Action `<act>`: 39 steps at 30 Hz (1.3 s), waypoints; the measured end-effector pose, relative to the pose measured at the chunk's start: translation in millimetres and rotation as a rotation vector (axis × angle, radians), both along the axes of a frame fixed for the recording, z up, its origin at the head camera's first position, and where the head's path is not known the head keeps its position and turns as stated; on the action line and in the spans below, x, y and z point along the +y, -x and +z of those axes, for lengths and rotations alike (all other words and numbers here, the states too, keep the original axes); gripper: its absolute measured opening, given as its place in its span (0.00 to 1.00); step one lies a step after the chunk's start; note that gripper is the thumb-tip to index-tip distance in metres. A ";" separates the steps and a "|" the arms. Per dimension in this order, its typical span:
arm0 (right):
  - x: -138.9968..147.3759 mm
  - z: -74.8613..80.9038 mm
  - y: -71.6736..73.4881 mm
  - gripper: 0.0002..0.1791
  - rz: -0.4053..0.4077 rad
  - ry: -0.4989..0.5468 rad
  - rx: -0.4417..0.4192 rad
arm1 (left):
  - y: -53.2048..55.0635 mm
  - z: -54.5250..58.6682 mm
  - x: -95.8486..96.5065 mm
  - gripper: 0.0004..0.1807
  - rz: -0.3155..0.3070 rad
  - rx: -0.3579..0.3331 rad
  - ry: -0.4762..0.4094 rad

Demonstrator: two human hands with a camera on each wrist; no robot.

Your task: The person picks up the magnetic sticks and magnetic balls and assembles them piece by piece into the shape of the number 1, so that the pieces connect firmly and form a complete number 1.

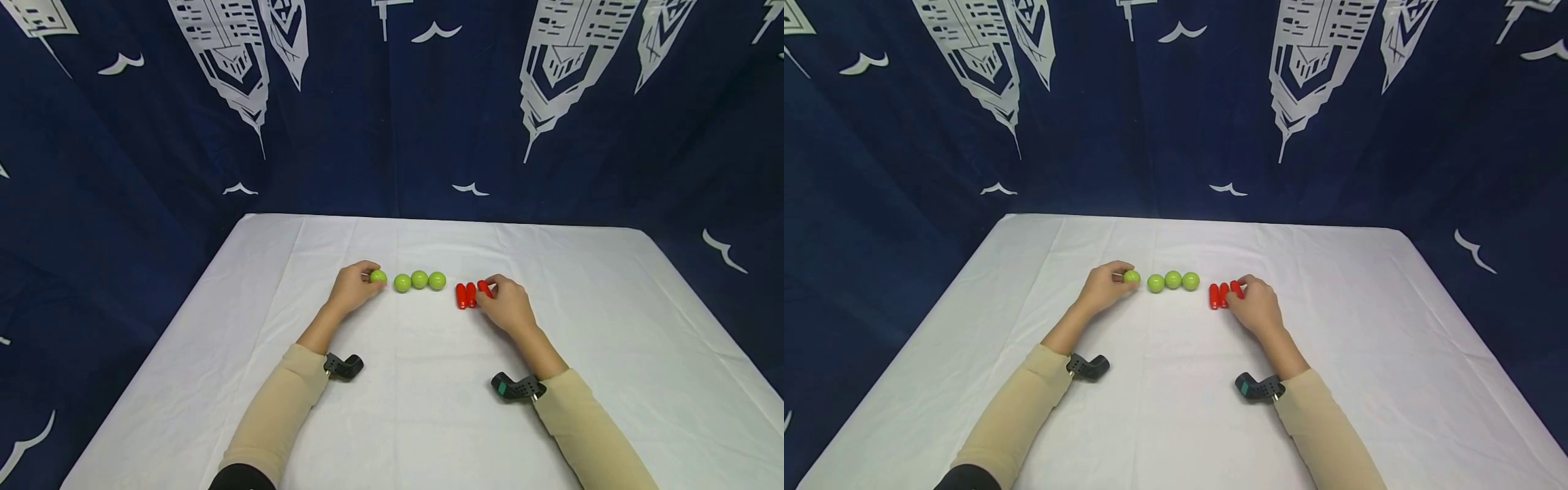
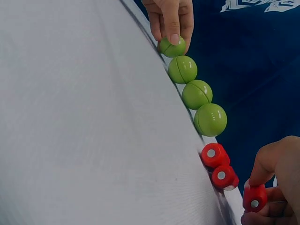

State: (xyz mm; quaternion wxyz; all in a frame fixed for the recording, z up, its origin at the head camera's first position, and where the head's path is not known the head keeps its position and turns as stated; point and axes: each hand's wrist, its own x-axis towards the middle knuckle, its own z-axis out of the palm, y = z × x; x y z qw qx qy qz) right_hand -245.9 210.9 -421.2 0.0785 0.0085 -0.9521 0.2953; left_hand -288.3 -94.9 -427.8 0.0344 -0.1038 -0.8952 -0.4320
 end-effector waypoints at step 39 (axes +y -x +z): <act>-55.0 12.0 -11.3 0.17 0.106 0.600 -0.116 | -9.2 -1.5 10.8 0.22 0.015 -0.520 -0.800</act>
